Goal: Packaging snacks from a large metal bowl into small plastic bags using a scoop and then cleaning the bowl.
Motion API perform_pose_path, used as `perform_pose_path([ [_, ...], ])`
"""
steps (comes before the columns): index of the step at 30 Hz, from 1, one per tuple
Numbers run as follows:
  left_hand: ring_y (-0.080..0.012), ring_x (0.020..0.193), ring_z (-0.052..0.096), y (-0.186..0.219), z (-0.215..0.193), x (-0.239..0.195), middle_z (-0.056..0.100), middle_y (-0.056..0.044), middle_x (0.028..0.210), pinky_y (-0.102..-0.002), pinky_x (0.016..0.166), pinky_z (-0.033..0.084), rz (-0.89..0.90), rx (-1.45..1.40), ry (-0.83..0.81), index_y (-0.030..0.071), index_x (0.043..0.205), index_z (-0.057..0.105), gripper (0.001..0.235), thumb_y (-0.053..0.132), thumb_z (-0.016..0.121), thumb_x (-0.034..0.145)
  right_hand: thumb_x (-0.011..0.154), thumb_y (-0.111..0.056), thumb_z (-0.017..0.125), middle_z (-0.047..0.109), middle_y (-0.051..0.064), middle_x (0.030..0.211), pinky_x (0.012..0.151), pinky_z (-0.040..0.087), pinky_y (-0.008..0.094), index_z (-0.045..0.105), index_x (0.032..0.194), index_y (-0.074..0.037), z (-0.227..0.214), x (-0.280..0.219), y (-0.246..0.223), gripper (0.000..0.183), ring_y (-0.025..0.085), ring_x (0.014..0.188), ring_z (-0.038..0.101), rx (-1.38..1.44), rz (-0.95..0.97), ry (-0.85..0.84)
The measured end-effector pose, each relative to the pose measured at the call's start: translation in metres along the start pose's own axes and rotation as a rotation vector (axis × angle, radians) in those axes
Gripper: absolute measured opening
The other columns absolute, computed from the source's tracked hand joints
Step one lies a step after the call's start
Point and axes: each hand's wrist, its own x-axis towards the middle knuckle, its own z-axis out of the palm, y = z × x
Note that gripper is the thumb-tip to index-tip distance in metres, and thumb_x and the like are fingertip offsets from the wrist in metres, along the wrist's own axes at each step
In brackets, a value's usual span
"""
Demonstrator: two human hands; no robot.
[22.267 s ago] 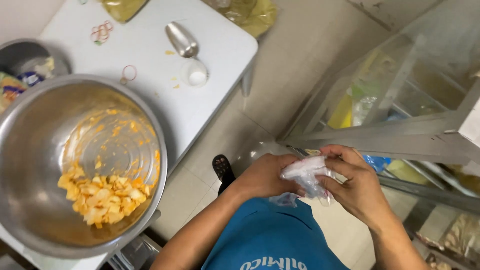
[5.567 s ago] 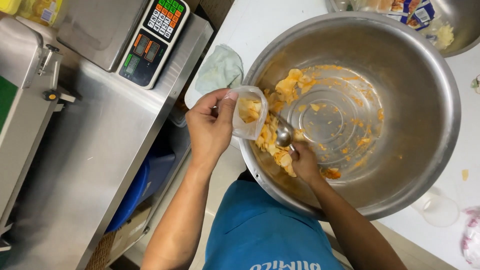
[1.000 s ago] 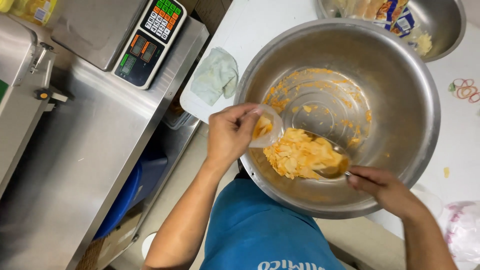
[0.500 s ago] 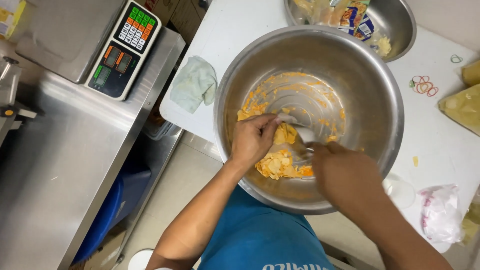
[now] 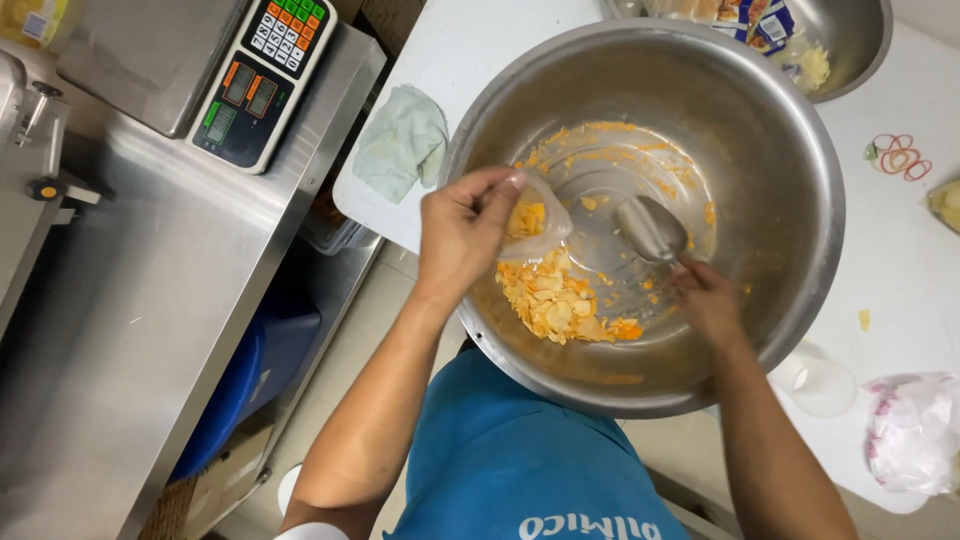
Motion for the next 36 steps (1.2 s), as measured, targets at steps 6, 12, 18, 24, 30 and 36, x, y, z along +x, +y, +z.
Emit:
perform_pose_path([
  [6,-0.0028,0.054,0.051,0.023,-0.008,0.003,0.055,0.003,0.052,-0.02,0.051,0.045,0.04,-0.016,0.024,0.011,0.099,0.082,0.009,0.015,0.077,0.094,0.102,-0.035,0.069,0.077,0.012,0.101,0.081,0.058,0.045,0.073,0.13,-0.015,0.041,0.018,0.033,0.035,0.03,0.099,0.073,-0.326,0.015,0.027],
  [12,-0.0035,0.052,0.051,0.01,0.02,-0.013,0.055,0.003,0.051,-0.02,0.047,0.041,-0.011,-0.042,-0.043,0.012,0.097,0.083,0.009,0.017,0.077,0.092,0.1,-0.037,0.079,0.073,0.014,0.088,0.065,0.058,0.036,0.074,0.123,-0.01,0.042,-0.062,-0.152,0.036,0.026,0.077,0.072,-0.109,-0.1,0.052],
  [18,-0.0072,0.055,0.06,-0.014,0.026,-0.009,0.059,0.0,0.052,-0.023,0.051,0.046,0.009,0.094,-0.124,0.019,0.095,0.083,0.01,0.019,0.077,0.089,0.096,-0.006,0.069,0.061,0.007,0.053,0.041,0.051,0.025,0.074,0.105,-0.005,0.05,-0.091,-0.243,0.011,0.013,0.047,0.061,0.162,-0.295,-0.167],
  [24,-0.0282,0.072,0.074,-0.027,0.03,-0.003,0.071,-0.01,0.078,-0.04,0.066,0.058,0.102,0.397,-0.259,0.019,0.101,0.081,0.018,0.019,0.075,0.085,0.09,-0.013,0.077,0.068,0.008,0.067,0.052,0.053,0.033,0.083,0.1,-0.015,0.017,-0.087,-0.283,0.011,0.02,0.06,0.068,-0.276,-0.668,-0.185],
  [30,-0.0114,0.072,0.065,0.019,0.037,-0.009,0.056,-0.005,0.083,-0.028,0.062,0.065,-0.127,-0.234,-0.348,-0.002,0.105,0.077,0.024,0.009,0.08,0.085,0.092,-0.002,0.074,0.071,0.013,0.078,0.06,0.053,0.035,0.08,0.108,-0.01,-0.008,-0.084,-0.287,0.02,0.02,0.068,0.07,-0.217,-0.584,-0.147],
  [36,-0.0334,0.085,0.071,0.012,0.044,0.004,0.067,-0.012,0.084,-0.043,0.074,0.057,0.341,0.153,-0.394,0.016,0.098,0.079,0.012,0.016,0.077,0.086,0.094,0.003,0.068,0.067,0.007,0.083,0.063,0.052,0.024,0.064,0.137,-0.003,-0.003,-0.079,-0.271,0.043,0.01,0.063,0.061,0.12,-0.451,-0.276],
])
